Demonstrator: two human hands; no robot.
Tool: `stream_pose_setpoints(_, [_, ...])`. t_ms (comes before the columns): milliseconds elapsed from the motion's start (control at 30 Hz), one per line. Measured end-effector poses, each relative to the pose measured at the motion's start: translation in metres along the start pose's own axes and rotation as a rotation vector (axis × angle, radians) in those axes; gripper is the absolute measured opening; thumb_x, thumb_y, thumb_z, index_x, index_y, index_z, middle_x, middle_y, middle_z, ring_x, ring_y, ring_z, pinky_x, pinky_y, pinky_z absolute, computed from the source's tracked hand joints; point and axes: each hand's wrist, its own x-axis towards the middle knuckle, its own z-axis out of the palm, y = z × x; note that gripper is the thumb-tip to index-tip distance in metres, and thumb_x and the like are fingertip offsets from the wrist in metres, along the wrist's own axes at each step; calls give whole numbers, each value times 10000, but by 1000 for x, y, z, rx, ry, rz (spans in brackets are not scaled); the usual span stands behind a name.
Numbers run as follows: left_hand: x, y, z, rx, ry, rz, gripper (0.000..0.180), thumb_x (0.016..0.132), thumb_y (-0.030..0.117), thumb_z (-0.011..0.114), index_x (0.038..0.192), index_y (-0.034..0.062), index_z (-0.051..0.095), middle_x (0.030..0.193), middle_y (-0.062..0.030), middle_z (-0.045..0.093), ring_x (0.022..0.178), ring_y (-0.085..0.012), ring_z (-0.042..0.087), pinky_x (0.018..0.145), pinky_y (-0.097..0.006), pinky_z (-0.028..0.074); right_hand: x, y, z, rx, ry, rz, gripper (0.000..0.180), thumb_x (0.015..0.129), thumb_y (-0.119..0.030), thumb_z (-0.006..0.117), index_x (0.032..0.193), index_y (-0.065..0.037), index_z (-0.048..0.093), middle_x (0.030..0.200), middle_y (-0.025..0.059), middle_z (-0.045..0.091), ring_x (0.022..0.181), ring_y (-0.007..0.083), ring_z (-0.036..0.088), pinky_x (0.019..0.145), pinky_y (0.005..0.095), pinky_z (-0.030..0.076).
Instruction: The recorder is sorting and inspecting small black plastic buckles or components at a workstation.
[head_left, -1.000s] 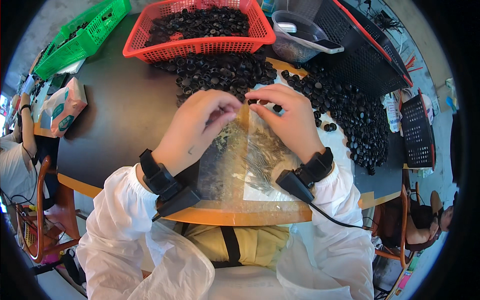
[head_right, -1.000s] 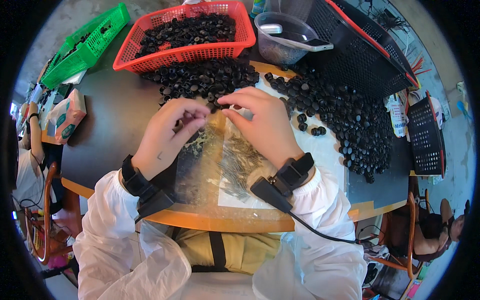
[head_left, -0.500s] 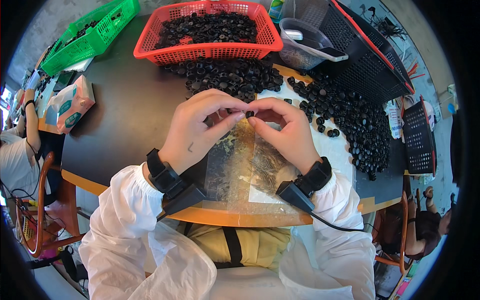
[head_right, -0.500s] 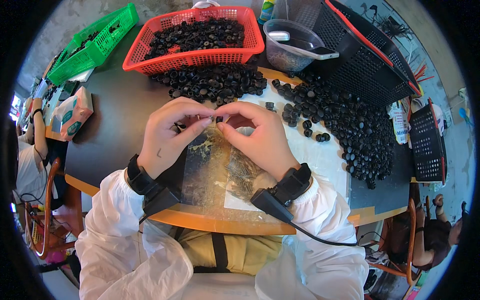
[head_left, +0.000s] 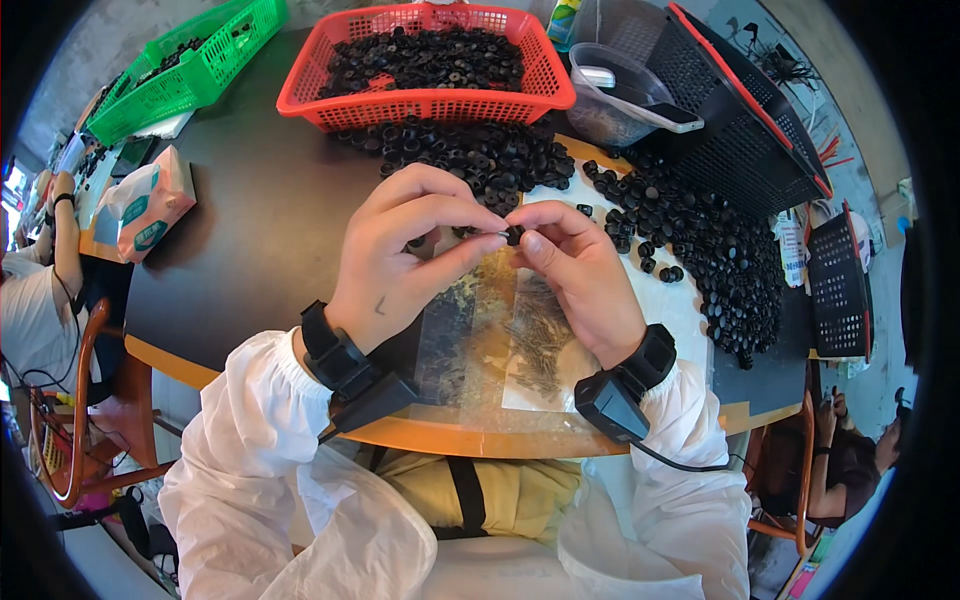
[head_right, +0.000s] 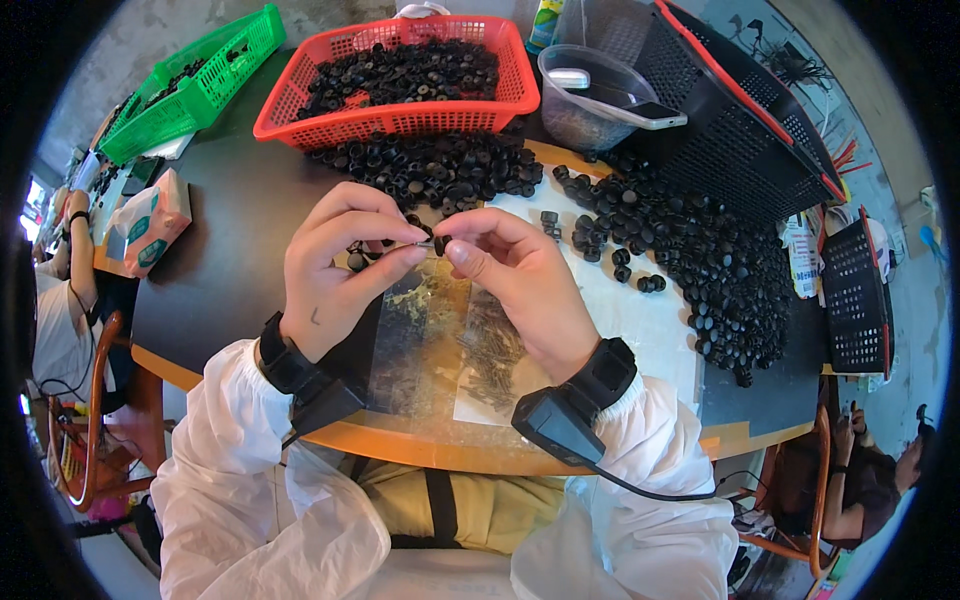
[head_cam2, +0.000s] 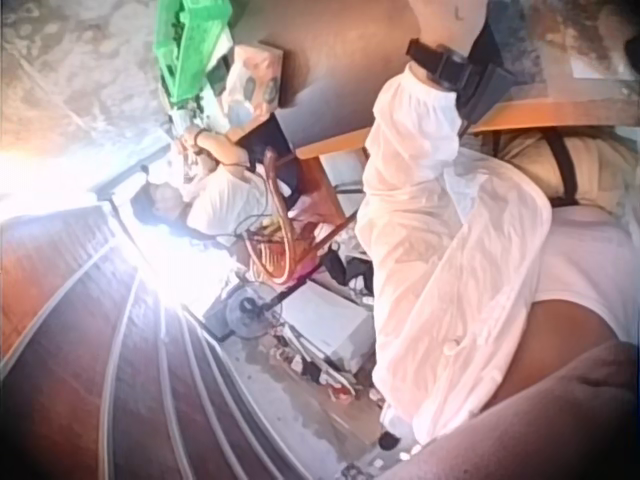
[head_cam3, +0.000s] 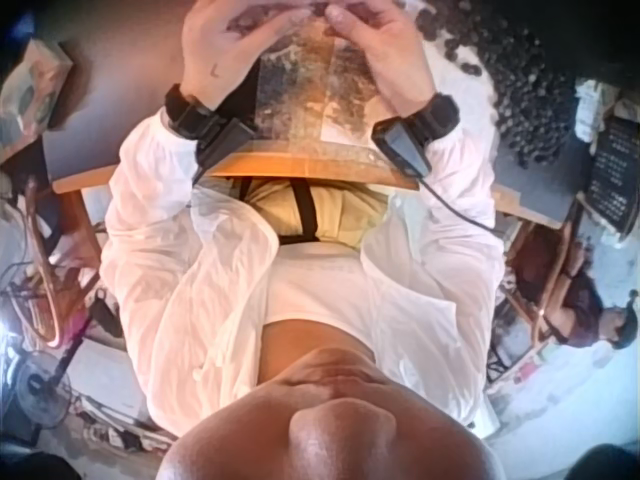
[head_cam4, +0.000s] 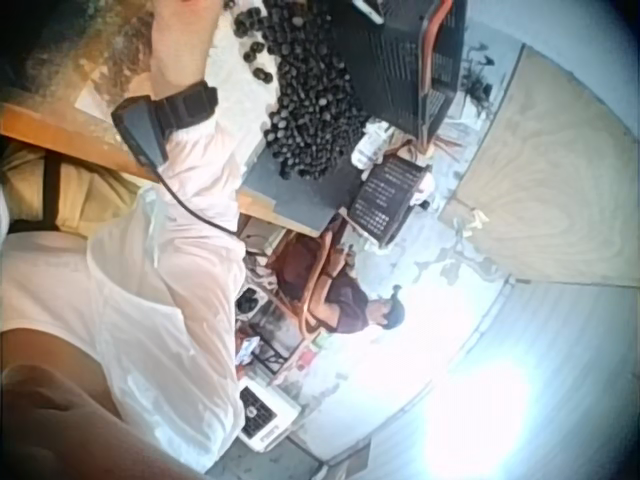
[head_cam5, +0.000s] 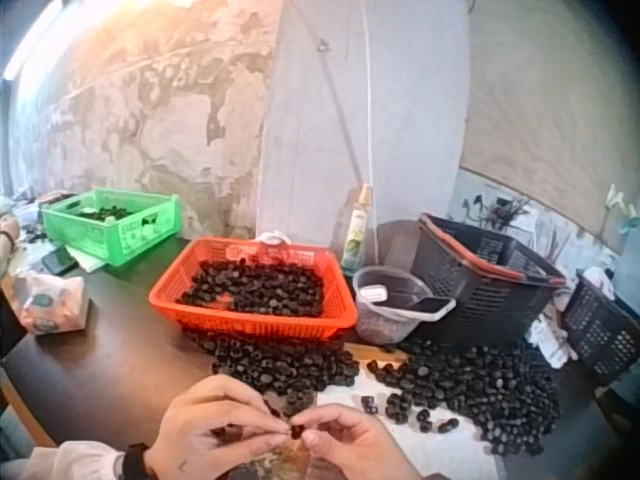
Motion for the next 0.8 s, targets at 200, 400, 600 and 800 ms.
stream_pose_setpoints(200, [-2, -4, 1, 20, 22, 27, 182, 751, -9, 775, 919, 50, 738, 922, -42, 586, 808, -136, 589, 700, -256, 488, -2, 4, 4, 167, -32, 91, 204, 945, -122, 641, 1131, -38, 640, 977, -2, 650, 892, 70, 582, 812, 227, 469])
stream_pose_setpoints(400, [0, -2, -1, 166, -31, 95, 231, 752, 18, 770, 975, 73, 746, 926, -42, 595, 827, -175, 588, 731, -289, 484, -2, 9, -1, 194, -27, 76, 208, 943, -126, 645, 1130, -36, 641, 991, 9, 651, 896, 75, 588, 822, 233, 479])
stream_pose_setpoints(600, [8, -10, -8, 545, -89, 118, 334, 666, 191, 826, 971, 127, 704, 1015, -50, 575, 968, -266, 550, 845, -374, 463, 2, 1, -10, 271, 121, -67, 277, 991, -243, 579, 1184, -44, 579, 1055, 47, 632, 959, 107, 588, 868, 282, 495])
stream_pose_setpoints(800, [7, -27, -4, 691, -175, 22, 315, 662, 216, 827, 943, 129, 713, 1019, -26, 574, 974, -251, 552, 831, -389, 467, 4, 3, -7, 237, 95, -37, 272, 977, -209, 603, 1182, -34, 574, 1038, 52, 633, 930, 123, 606, 865, 288, 502])
